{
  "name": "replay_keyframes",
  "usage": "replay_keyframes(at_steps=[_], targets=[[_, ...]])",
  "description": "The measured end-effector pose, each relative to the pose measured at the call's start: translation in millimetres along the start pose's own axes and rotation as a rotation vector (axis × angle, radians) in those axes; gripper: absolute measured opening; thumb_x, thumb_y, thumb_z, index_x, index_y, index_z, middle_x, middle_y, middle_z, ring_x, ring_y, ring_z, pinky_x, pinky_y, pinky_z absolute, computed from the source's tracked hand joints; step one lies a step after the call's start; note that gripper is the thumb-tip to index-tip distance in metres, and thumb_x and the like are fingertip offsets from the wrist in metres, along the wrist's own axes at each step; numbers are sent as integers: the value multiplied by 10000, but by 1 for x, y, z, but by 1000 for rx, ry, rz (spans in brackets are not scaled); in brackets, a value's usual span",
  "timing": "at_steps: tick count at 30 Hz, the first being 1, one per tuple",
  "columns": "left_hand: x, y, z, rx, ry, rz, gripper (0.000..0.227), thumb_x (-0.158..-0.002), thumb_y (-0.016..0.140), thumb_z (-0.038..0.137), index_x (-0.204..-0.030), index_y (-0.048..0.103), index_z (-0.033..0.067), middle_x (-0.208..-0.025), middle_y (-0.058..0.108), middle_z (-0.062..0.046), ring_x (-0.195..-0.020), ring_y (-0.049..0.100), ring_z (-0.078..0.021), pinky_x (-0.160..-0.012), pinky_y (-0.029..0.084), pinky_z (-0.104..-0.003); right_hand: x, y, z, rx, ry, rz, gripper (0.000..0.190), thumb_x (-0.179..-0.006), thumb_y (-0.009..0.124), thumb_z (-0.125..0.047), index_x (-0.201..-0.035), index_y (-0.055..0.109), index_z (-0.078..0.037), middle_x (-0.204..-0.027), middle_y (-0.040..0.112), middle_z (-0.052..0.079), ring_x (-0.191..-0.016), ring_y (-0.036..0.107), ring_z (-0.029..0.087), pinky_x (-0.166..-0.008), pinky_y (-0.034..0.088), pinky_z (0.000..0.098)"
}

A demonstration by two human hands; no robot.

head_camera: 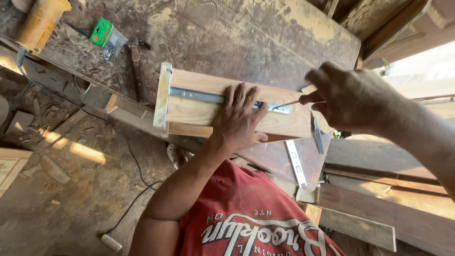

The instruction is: The person installs metal drawer slides onto a wooden drawer box using a screwdriver. They position the slides, drive screws into the wood, and test the sliding mechanism by extending and retracting the drawer.

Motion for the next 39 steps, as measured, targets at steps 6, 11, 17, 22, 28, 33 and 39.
replay_keyframes(at_steps=[6, 11, 17, 22, 28, 33, 39], targets=[[8, 8, -2, -10, 52, 102, 917, -695, 819, 632, -1425, 543, 150, -1586, 343, -253, -1464, 265, -511, -1211, 146, -640, 7, 19, -2, 426, -481, 115, 171, -1064, 666, -200, -1045, 664, -30, -757, 558, 26, -625, 558, 132, -538, 515, 315], [9, 8, 0, 17, 43, 73, 917, -665, 828, 628, -1408, 554, 167, -1575, 357, -236, -1462, 267, -503, -1212, 144, -643, 7, 33, 2, 9, -98, -67, 270, -1013, 677, -271, -1087, 665, -11, -796, 574, 77, -547, 561, 132, -390, 483, 259], [10, 5, 1, 61, 42, 130, 910, -642, 864, 590, -1380, 562, 151, -1563, 364, -249, -1450, 274, -515, -1200, 145, -653, -2, 1, -14, 141, -381, 131, 149, -1050, 697, -190, -1065, 679, -42, -749, 600, 70, -621, 615, 122, -525, 572, 273], [13, 9, -1, 56, 51, 131, 852, -687, 861, 509, -1398, 555, 153, -1577, 370, -244, -1474, 277, -510, -1226, 159, -639, -9, 0, 1, -220, 280, -245, 201, -1014, 665, -283, -1041, 728, -94, -713, 624, -21, -534, 654, 118, -484, 583, 296], [7, 25, -4, -118, 67, 161, 582, -868, 694, 213, -1429, 539, 199, -1591, 356, -238, -1451, 289, -503, -1211, 166, -640, -11, -10, -27, 426, -395, 134, 168, -985, 648, -213, -942, 744, -82, -734, 695, 49, -645, 681, 142, -559, 592, 285], [2, 33, -9, -26, 52, 191, 397, -983, 558, 170, -1379, 551, 143, -1567, 390, -266, -1424, 331, -542, -1201, 190, -652, -18, 4, -4, 270, 313, -584, 183, -1033, 604, -390, -1179, 704, -340, -718, 642, -95, -528, 687, 129, -422, 540, 280], [7, 24, -7, -36, 87, 284, 429, -949, 526, 191, -1376, 558, 164, -1532, 445, -244, -1413, 387, -519, -1192, 238, -644, -20, -5, -15, 395, -144, 3, 297, -1026, 610, -309, -1056, 733, -40, -758, 640, 71, -575, 597, 118, -421, 489, 222]])
Point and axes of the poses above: each hand's wrist, its own x-axis away from the middle knuckle, its own y-axis out of the palm, z = x × y, the point moved 3 cm from there along -x, towards the middle knuckle
